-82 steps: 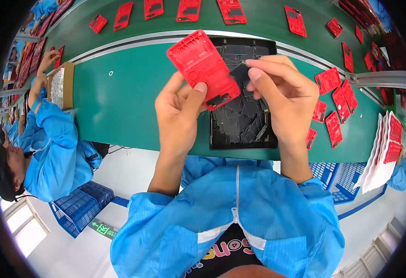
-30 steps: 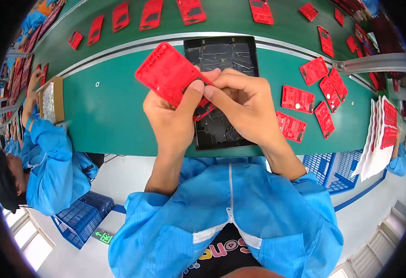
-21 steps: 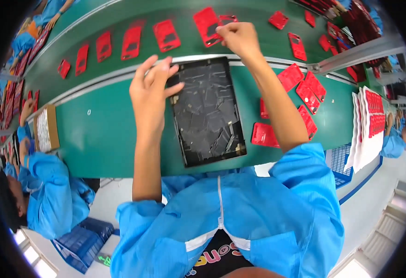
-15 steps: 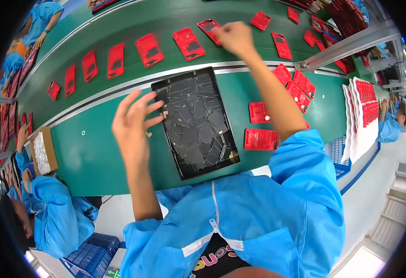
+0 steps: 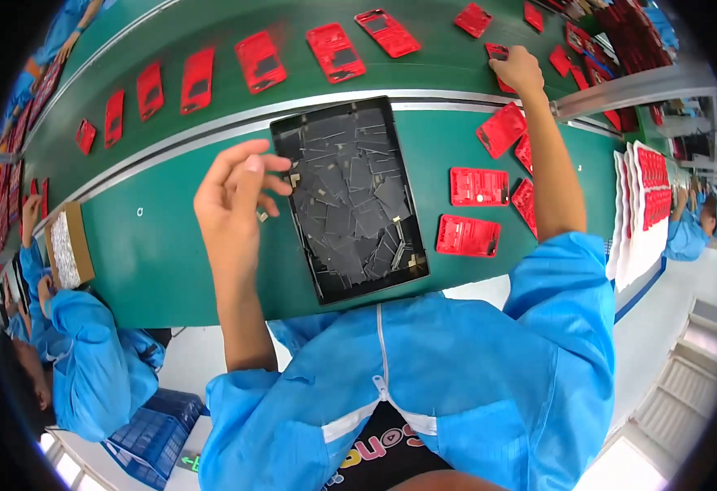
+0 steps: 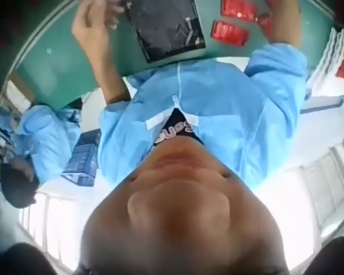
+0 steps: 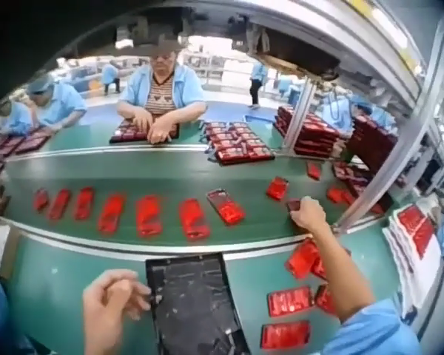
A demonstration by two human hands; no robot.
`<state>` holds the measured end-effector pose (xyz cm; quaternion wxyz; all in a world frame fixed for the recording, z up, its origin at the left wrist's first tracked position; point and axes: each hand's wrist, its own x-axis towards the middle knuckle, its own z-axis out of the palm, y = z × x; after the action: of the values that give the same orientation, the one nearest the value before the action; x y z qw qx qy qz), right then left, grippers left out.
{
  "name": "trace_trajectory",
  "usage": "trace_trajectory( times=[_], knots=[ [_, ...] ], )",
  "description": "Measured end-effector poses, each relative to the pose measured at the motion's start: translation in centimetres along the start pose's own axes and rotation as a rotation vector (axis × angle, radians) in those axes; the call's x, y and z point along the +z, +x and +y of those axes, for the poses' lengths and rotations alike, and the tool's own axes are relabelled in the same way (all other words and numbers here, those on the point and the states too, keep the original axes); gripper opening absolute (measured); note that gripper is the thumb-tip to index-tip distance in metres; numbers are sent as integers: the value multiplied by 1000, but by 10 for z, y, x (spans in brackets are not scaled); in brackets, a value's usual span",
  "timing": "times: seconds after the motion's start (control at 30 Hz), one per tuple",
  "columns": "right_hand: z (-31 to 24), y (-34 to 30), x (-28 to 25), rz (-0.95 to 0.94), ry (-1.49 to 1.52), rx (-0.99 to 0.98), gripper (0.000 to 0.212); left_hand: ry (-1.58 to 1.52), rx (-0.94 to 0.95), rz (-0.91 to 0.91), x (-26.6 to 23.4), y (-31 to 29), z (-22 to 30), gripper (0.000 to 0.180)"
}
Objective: The person assembles electronic components into red plastic housings by hand, placing the components into the housings one by one.
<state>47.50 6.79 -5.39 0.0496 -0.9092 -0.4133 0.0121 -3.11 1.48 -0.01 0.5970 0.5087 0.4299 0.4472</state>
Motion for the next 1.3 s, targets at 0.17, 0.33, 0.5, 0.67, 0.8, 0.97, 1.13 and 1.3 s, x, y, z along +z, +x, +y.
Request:
trace_trajectory(
  times=[0.17, 0.33, 0.5, 0.67, 0.8, 0.97, 1.13, 1.3],
  knots=[
    [-29, 42, 11, 154, 59, -65, 74, 77, 28, 36, 2, -11, 8, 25],
    [-69, 90, 66, 325, 43, 49, 93, 85, 50, -81, 26, -13, 23, 23],
    [-113, 64, 19, 95, 394, -447, 79, 53, 53, -17, 14, -2, 15, 24],
    [-158, -153, -74, -143, 627, -968, 91, -181, -114, -39, 22, 0, 14, 28],
    [-166, -234, -86, -324, 756, -1229, 78, -25, -129, -36, 30, 6, 8, 28],
    [-145, -223, -59, -225, 551, -1204, 39, -32, -119, 117, 1, -6, 6, 28],
    [-139, -227, -39, -286, 379, -1172, 37, -141, -86, 158, -15, -20, 3, 33],
    [-140, -230, -54, -473, 657, -1023, 48, -186, -97, 146, -30, -28, -5, 33]
  ],
)
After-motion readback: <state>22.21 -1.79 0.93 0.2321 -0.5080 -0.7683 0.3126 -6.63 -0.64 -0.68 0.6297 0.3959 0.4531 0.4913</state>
